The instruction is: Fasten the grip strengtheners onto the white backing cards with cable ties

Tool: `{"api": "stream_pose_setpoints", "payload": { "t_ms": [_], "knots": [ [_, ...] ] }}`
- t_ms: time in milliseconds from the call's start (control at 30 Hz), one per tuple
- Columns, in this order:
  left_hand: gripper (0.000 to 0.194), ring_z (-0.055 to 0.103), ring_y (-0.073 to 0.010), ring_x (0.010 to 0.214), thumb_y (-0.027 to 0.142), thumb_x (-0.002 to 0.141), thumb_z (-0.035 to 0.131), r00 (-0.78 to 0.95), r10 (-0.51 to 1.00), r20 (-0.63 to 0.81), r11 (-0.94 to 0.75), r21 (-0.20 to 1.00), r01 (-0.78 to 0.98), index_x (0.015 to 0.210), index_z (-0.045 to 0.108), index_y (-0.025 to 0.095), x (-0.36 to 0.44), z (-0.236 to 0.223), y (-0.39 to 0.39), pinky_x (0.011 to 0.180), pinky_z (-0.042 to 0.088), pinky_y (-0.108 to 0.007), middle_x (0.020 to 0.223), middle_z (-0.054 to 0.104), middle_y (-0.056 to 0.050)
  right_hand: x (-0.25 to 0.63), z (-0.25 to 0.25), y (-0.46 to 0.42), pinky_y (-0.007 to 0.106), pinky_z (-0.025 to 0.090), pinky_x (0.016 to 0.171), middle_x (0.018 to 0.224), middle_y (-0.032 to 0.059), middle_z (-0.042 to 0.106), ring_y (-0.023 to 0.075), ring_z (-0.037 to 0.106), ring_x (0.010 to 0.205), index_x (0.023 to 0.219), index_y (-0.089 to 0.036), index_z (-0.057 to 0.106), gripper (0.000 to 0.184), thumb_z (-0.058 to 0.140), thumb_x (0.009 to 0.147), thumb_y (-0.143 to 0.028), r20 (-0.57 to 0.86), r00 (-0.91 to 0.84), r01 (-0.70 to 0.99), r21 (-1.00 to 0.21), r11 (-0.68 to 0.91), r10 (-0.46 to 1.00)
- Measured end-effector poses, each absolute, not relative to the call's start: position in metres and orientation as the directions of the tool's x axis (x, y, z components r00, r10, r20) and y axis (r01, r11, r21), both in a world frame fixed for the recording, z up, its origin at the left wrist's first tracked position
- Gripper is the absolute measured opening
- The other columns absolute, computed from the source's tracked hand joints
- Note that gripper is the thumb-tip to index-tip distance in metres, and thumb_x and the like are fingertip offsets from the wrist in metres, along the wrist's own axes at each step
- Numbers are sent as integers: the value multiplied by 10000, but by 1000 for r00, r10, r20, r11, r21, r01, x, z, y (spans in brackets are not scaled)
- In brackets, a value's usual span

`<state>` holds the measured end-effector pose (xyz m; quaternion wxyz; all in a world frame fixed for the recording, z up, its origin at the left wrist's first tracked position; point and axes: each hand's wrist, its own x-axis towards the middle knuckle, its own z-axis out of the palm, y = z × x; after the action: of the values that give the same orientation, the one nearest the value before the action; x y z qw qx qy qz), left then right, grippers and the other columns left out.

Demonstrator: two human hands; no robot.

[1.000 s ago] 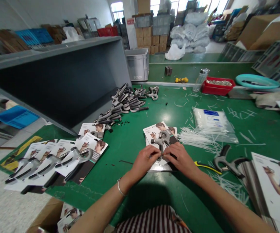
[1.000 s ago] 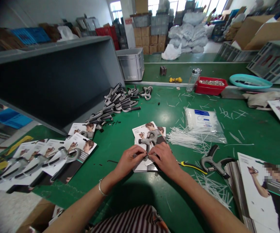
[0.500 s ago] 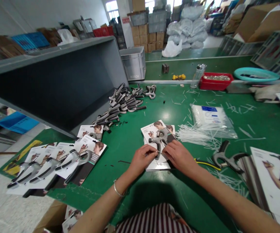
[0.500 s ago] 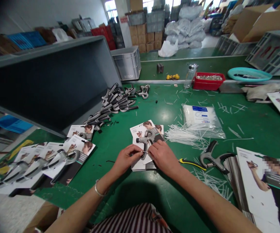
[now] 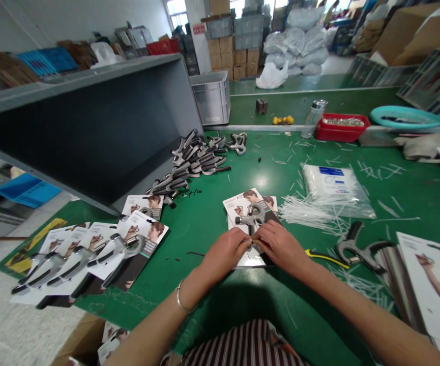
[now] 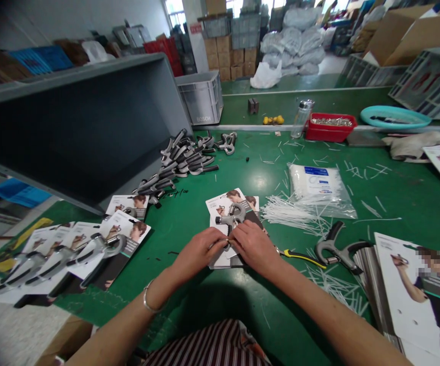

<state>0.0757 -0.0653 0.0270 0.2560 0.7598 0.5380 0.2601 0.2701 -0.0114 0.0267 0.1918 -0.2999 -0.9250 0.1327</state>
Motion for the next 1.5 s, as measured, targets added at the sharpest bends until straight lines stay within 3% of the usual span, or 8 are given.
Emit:
{"api": "stream_pose_setpoints", "payload": {
  "t_ms": [333,600,833,933,1033,1167,1333,1500],
  "knots": [
    [281,597,-226,821,268,987,416,339,925,173,-376,292,879,825,632,187,85,52,-71,799,460,-358,822,645,-89,268,25,-23,374,373,807,839,76,626,232,486,854,804,-200,613,247,492,987,-313,301,-710,531,-365,764,637],
    [399,516,-306,1214,386,890,630,61,962,266,-202,543,815,1208,536,164,88,5,-89,1046,402,-492,1281,584,-164,261,13,-37,414,359,933,1016,60,667,234,536,1018,918,-217,636,137,510,970,-228,374,-492,451,-664,597,786],
    [133,502,-319,1287,246,910,572,-22,945,327,-177,564,807,1024,589,180,82,-8,-87,1079,371,-545,1308,585,-176,267,12,-34,436,352,959,986,44,703,231,561,1016,870,-228,641,193,491,983,-272,347,-393,535,-667,519,852],
    [175,537,-295,1263,309,909,592,-163,964,209,-71,795,602,1035,586,188,57,11,-90,1044,437,-490,1375,548,-155,320,7,-38,480,332,1008,1229,109,641,287,512,1160,1138,-220,613,282,523,961,-421,355,-407,676,-502,539,841],
    [350,645,-247,1099,418,916,580,-256,964,-76,108,988,113,1176,543,186,31,27,-91,897,540,-396,1345,582,-141,384,-14,-46,535,395,911,1351,211,548,397,502,1149,1342,-161,511,726,637,801,-629,231,-495,812,-219,540,838],
    [474,701,-204,868,435,839,695,-88,925,-369,321,885,-337,1176,563,129,26,31,-78,748,564,-312,1115,701,-133,425,-39,-47,510,459,777,1172,222,627,393,572,979,1284,-126,579,582,617,811,-462,31,-560,826,-51,561,828],
    [545,693,-169,694,318,688,835,-117,922,-369,304,877,-372,1116,568,110,52,16,-59,625,535,-255,919,739,-83,415,-9,-31,444,486,860,998,155,653,303,612,935,1093,-128,655,373,488,883,-387,-93,-482,784,-490,381,871],
    [573,688,-181,643,347,692,812,-169,949,-266,228,950,-214,1134,517,133,64,0,-52,587,513,-266,854,743,-61,378,22,-35,335,504,658,992,77,671,214,628,737,1321,-196,524,466,386,969,-469,-286,-483,558,-829,39,828]
  ]
}}
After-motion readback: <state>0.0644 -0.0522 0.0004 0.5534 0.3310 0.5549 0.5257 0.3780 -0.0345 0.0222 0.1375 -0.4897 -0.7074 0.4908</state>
